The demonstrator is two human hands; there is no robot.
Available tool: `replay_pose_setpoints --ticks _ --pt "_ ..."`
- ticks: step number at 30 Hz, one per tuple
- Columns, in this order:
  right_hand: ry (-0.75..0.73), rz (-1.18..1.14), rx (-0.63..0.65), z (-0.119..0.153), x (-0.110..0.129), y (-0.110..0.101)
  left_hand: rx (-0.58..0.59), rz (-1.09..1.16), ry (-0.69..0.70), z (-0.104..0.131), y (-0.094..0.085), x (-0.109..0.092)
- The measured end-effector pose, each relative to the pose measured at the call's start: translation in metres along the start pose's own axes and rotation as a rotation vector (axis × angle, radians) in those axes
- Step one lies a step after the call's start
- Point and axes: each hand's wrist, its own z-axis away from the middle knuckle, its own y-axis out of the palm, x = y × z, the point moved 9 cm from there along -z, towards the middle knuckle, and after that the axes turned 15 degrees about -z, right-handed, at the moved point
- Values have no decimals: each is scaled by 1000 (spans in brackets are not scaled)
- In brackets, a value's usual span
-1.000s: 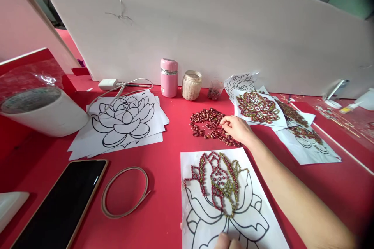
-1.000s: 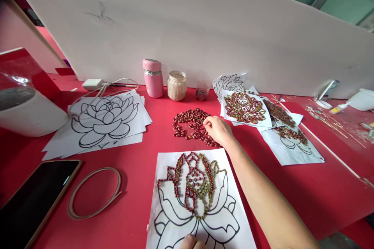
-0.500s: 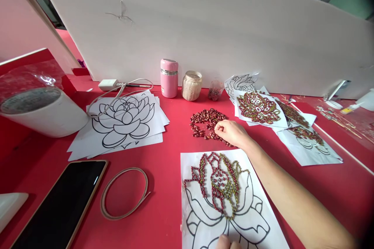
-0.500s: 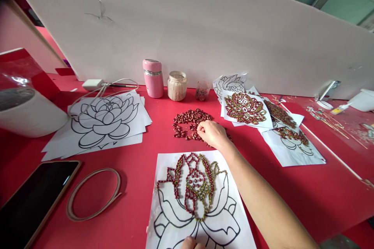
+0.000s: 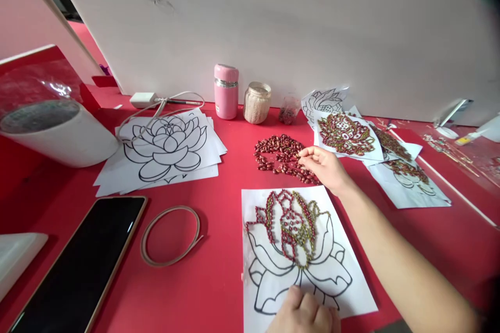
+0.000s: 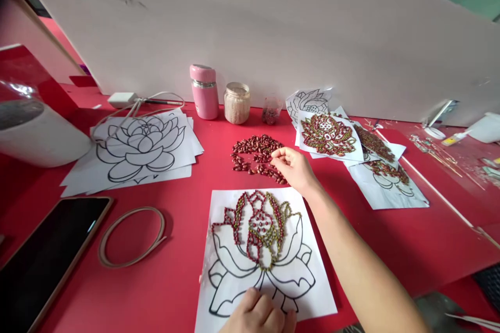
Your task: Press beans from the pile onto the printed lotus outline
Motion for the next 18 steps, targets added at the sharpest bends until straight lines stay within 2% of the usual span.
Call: replay_pose_setpoints --ticks 4,7,12,18 --pt "25 -285 106 33 12 12 -41 28 -22 -9 -19 6" --pt "81 -388 206 63 15 29 57 46 39 -14 -24 6" --pt "82 -350 324 104 13 57 204 60 111 -10 -19 1" --pt "17 -164 346 131 21 70 245 73 130 -6 -16 -2"
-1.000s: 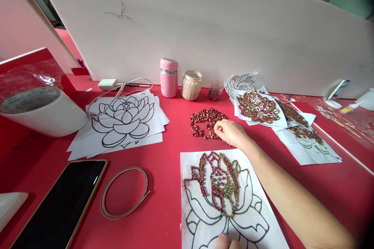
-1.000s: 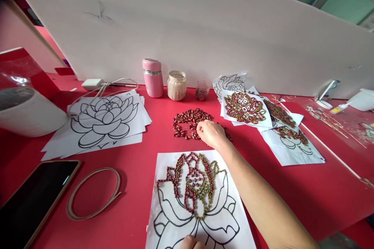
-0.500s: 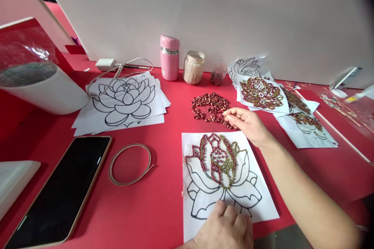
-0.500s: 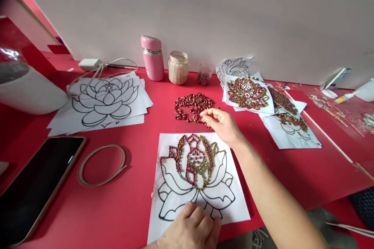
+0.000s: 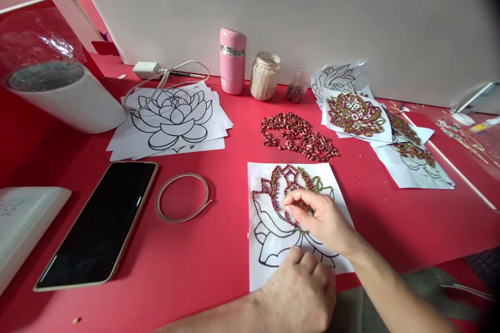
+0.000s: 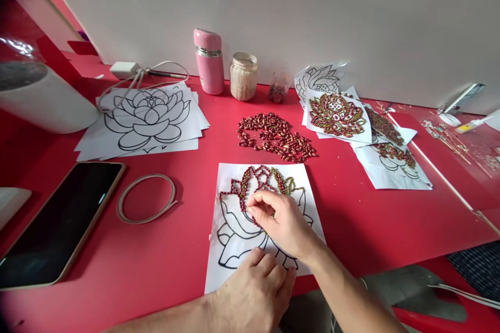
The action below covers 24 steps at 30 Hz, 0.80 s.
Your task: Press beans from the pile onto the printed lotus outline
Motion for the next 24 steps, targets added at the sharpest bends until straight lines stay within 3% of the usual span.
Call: replay_pose_setpoints --ticks 6,14,24 --pt "-119 169 -5 10 8 11 54 63 22 1 4 -2" --pt "-151 325 -118 11 2 13 113 117 49 2 8 -4" --pt "-153 360 -176 9 2 13 96 132 28 2 9 -3"
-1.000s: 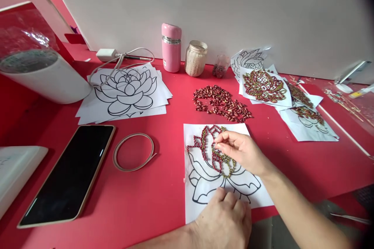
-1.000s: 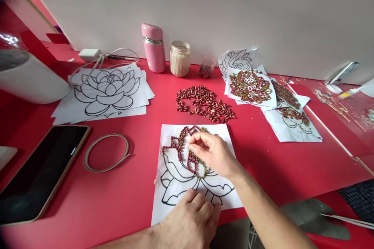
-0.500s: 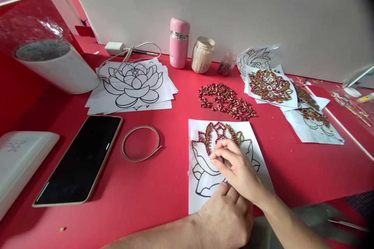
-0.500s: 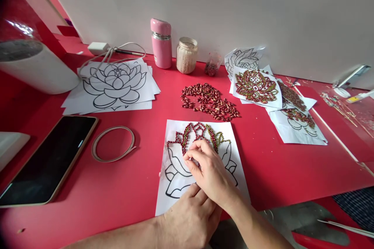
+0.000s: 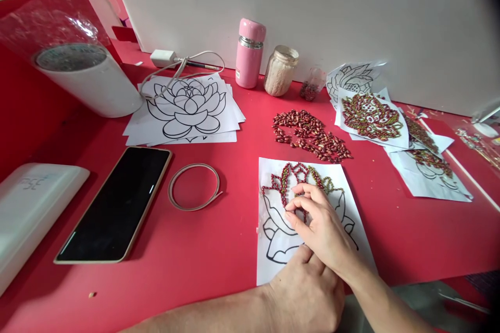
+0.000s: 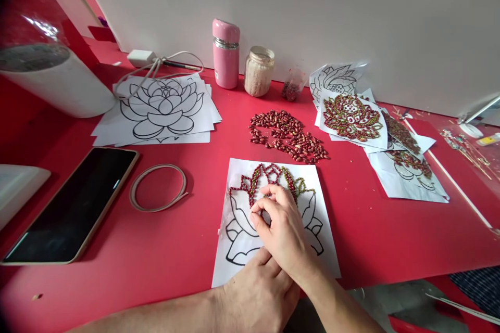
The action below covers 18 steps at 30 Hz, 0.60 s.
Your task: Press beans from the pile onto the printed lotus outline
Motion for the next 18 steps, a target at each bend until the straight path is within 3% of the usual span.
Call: replay_pose_setpoints --ticks 18 --pt "9 -2 17 -8 -4 -8 -64 -89 -27 0 -3 -1"
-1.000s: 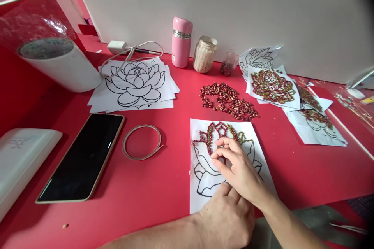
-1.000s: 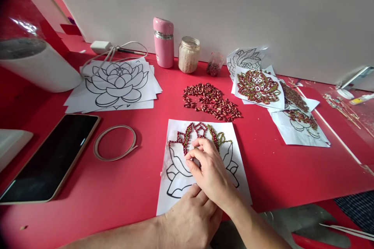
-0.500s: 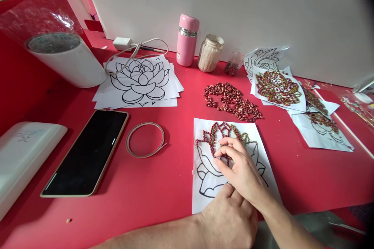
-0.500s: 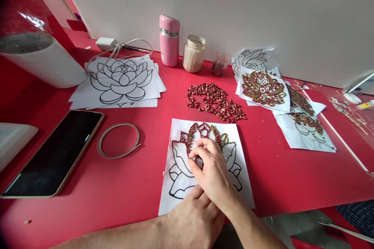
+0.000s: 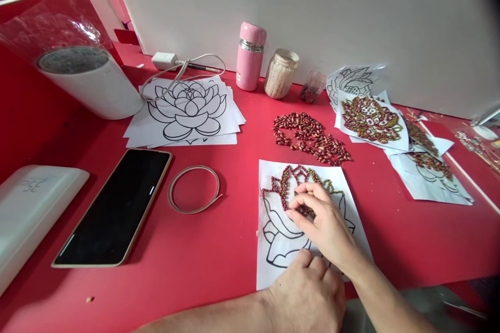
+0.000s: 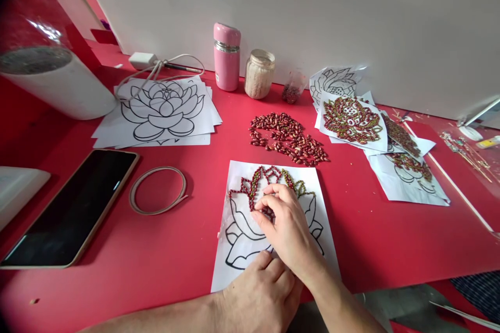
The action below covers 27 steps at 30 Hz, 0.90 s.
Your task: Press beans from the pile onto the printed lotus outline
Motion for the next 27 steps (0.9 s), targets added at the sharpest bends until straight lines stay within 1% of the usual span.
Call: replay_pose_setpoints --ticks 3,5,9,13,15,19,21,24,27 --pt "4 -31 -44 -1 -2 -10 -52 -46 7 0 -5 -1" --pt "-1 -32 -52 -1 -3 -14 -78 -51 -5 1 -7 1" --pt "-11 -6 -29 0 -2 -11 -109 -46 -29 1 -9 3" --pt "-4 2 -36 0 0 -10 -142 -48 -47 0 -11 3" --pt "0 5 -43 -2 0 -13 -197 -62 -81 -1 -15 5" --pt "-9 -22 -52 -10 -1 -23 -380 -107 -185 0 -21 13" --pt "-9 -61 -51 -16 -5 -29 -416 -115 -199 2 -15 12" --pt "24 -83 -80 -29 -21 -38 -378 -127 -167 2 5 5" --pt "87 -56 -153 -48 -47 -54 -308 -130 -134 3 20 0"
